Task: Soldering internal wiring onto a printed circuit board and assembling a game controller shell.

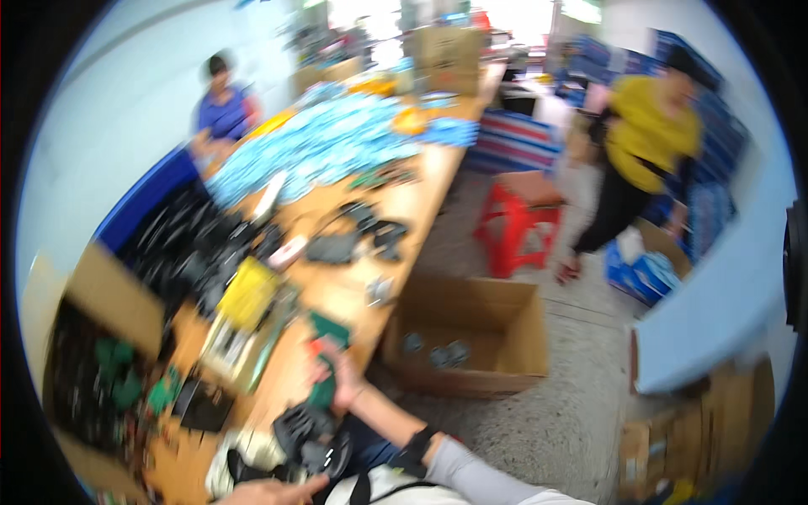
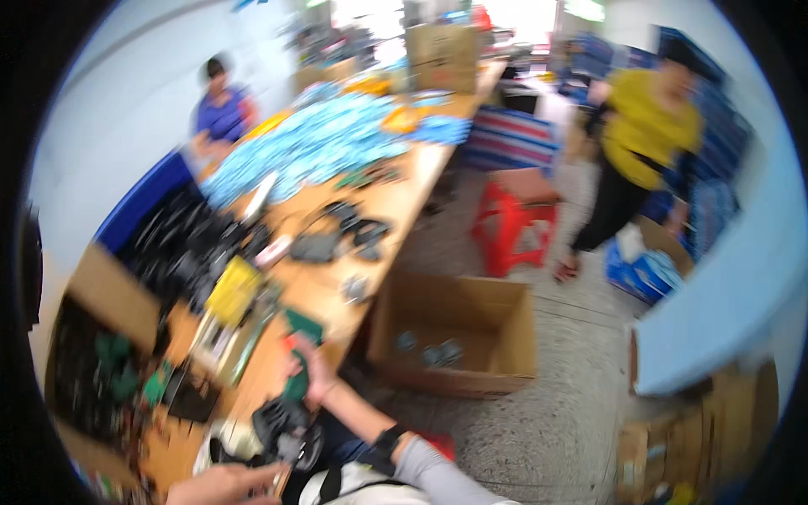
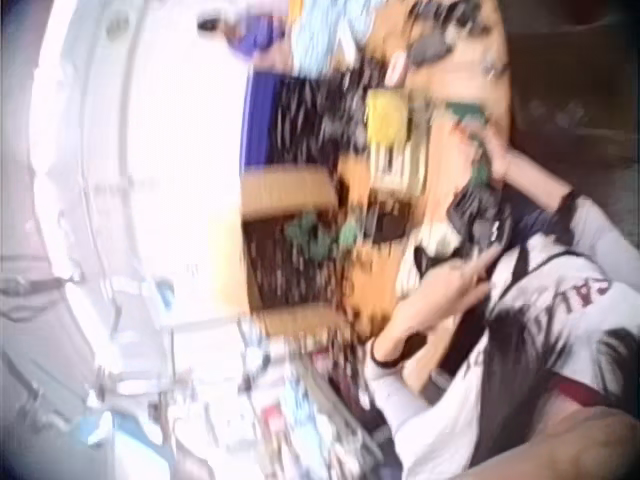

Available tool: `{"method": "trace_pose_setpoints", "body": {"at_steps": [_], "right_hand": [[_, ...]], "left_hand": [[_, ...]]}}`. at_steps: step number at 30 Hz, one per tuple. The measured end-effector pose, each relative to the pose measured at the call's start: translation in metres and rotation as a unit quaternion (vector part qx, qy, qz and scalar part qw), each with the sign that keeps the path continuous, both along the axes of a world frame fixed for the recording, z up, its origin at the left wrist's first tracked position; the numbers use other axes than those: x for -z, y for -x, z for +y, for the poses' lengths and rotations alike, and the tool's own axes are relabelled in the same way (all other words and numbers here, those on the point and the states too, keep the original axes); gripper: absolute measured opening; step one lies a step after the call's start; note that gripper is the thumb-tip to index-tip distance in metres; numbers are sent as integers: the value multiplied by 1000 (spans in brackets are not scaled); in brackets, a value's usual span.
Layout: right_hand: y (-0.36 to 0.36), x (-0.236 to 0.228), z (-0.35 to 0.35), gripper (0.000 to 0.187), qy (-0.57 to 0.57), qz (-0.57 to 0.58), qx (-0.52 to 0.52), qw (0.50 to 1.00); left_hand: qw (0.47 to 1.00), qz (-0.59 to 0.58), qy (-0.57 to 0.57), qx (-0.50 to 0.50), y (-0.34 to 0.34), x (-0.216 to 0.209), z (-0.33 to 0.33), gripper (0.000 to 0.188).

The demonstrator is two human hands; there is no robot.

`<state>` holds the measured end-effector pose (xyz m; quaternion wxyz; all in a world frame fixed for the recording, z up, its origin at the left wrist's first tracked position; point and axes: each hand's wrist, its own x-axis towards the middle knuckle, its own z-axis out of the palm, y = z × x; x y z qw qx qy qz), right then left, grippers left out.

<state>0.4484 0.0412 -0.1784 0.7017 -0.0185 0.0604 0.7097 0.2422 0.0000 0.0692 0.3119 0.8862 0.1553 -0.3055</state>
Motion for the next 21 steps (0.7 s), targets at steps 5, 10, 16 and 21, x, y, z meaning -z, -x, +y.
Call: {"method": "trace_pose_setpoints", "body": {"at_steps": [5, 10, 16, 21], "right_hand": [[-22, -12, -12, 33, -2, -82, 91, 993], [0, -9, 3, 31, -68, -62, 29, 995], [10, -6, 5, 31, -79, -59, 23, 995], [-10, -15, -5, 28, -46, -69, 49, 995]], "left_hand": [[881, -247, -226, -334, 84, 70, 1, 46], [780, -219, -354, -467, 124, 129, -33, 55], [832, -208, -328, -397, 106, 180, -27, 63], [849, -253, -290, -361, 100, 185, -5, 67]]}}
